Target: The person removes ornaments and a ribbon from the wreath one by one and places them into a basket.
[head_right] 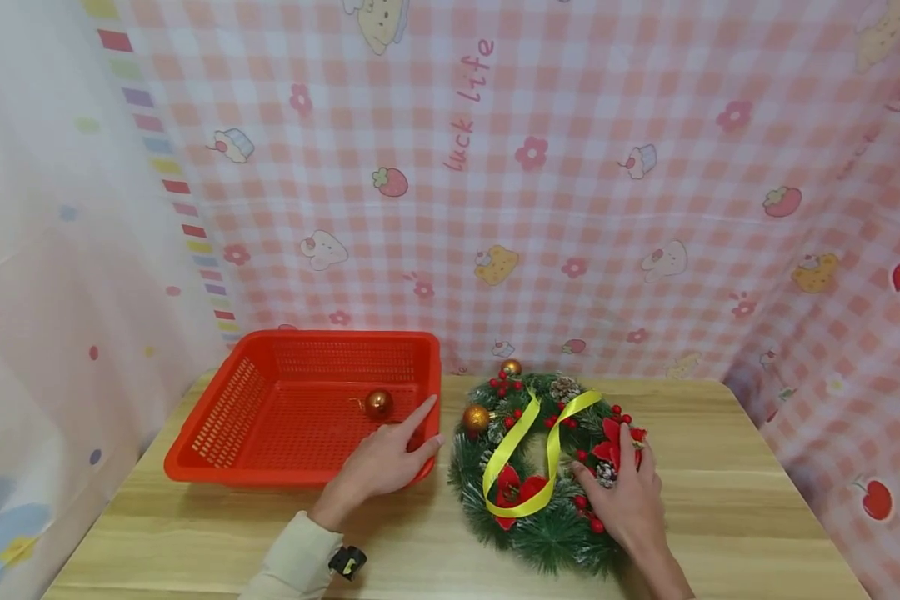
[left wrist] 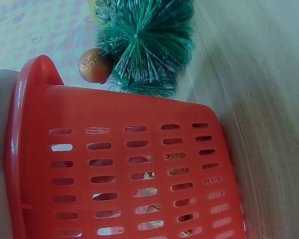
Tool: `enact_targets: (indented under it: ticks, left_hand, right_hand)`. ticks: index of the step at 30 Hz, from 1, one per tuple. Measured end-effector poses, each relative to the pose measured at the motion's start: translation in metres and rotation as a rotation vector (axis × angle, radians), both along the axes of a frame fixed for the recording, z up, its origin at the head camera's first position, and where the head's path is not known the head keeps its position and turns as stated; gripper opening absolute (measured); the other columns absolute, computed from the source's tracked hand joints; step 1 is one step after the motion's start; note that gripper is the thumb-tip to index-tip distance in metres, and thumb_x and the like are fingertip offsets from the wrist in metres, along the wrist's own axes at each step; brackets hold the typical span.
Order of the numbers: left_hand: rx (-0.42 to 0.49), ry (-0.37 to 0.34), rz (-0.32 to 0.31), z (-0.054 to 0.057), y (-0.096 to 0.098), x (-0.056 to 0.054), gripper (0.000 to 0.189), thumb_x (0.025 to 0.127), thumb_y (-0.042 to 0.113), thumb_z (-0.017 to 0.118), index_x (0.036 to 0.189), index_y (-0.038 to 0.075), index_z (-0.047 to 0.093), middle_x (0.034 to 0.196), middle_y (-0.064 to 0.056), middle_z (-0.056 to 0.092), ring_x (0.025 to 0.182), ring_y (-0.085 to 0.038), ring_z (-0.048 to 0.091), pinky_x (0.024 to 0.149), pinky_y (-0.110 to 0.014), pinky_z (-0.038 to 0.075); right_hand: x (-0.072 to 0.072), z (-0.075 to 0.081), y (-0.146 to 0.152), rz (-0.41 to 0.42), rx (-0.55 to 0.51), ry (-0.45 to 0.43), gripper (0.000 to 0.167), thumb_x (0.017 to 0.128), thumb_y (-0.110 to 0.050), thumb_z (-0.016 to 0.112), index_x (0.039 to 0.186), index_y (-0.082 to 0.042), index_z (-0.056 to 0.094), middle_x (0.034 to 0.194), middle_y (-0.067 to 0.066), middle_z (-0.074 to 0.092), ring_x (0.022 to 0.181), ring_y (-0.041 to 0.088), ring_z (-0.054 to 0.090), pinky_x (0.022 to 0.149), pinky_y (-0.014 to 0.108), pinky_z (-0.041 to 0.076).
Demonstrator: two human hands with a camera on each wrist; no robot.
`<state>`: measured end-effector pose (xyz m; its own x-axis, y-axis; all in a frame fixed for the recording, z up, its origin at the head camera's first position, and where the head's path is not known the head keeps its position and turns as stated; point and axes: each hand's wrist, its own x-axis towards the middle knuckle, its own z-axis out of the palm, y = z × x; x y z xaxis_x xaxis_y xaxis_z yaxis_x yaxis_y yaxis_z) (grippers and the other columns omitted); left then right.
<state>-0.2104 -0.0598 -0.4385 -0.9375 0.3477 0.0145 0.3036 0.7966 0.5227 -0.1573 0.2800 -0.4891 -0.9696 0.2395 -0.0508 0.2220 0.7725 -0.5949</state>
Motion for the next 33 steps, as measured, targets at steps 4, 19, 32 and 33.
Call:
enact_targets:
  ticks: [4, 19, 32, 33]
  left_hand:
    - [0.003, -0.001, -0.003, 0.0, 0.001, -0.001, 0.067, 0.098, 0.057, 0.047, 0.157, 0.031, 0.028, 0.07, -0.007, 0.059, 0.065, -0.019, 0.058, 0.061, -0.036, 0.045]
    - [0.023, -0.037, 0.003, 0.002, 0.0, 0.001, 0.07, 0.098, 0.062, 0.044, 0.158, 0.032, 0.025, 0.059, -0.004, 0.049, 0.05, -0.018, 0.047, 0.049, -0.032, 0.038]
    - [0.007, -0.028, 0.0, 0.001, 0.0, 0.0, 0.069, 0.098, 0.061, 0.045, 0.158, 0.032, 0.025, 0.063, -0.003, 0.051, 0.059, -0.017, 0.053, 0.058, -0.034, 0.042]
    - [0.007, -0.029, -0.001, 0.001, 0.001, 0.0, 0.069, 0.098, 0.061, 0.045, 0.158, 0.032, 0.026, 0.063, -0.003, 0.051, 0.059, -0.017, 0.053, 0.058, -0.034, 0.042]
  right_hand:
    - [-0.004, -0.002, 0.011, 0.078, 0.007, 0.058, 0.104, 0.092, -0.059, 0.058, 0.159, -0.014, -0.007, 0.153, 0.043, 0.004, 0.131, 0.068, 0.018, 0.096, 0.078, 0.028]
    - [-0.025, 0.0, 0.035, 0.273, -0.012, 0.121, 0.094, 0.095, -0.05, 0.06, 0.161, -0.018, 0.001, 0.154, 0.041, 0.009, 0.132, 0.067, 0.021, 0.09, 0.082, 0.028]
    - [-0.026, 0.004, 0.039, 0.292, 0.031, 0.1, 0.088, 0.097, -0.053, 0.055, 0.161, -0.023, 0.002, 0.156, 0.038, 0.009, 0.131, 0.068, 0.022, 0.09, 0.082, 0.026]
    - [-0.026, 0.005, 0.039, 0.285, 0.044, 0.098, 0.087, 0.097, -0.054, 0.053, 0.161, -0.022, 0.003, 0.157, 0.038, 0.009, 0.132, 0.068, 0.021, 0.091, 0.082, 0.024]
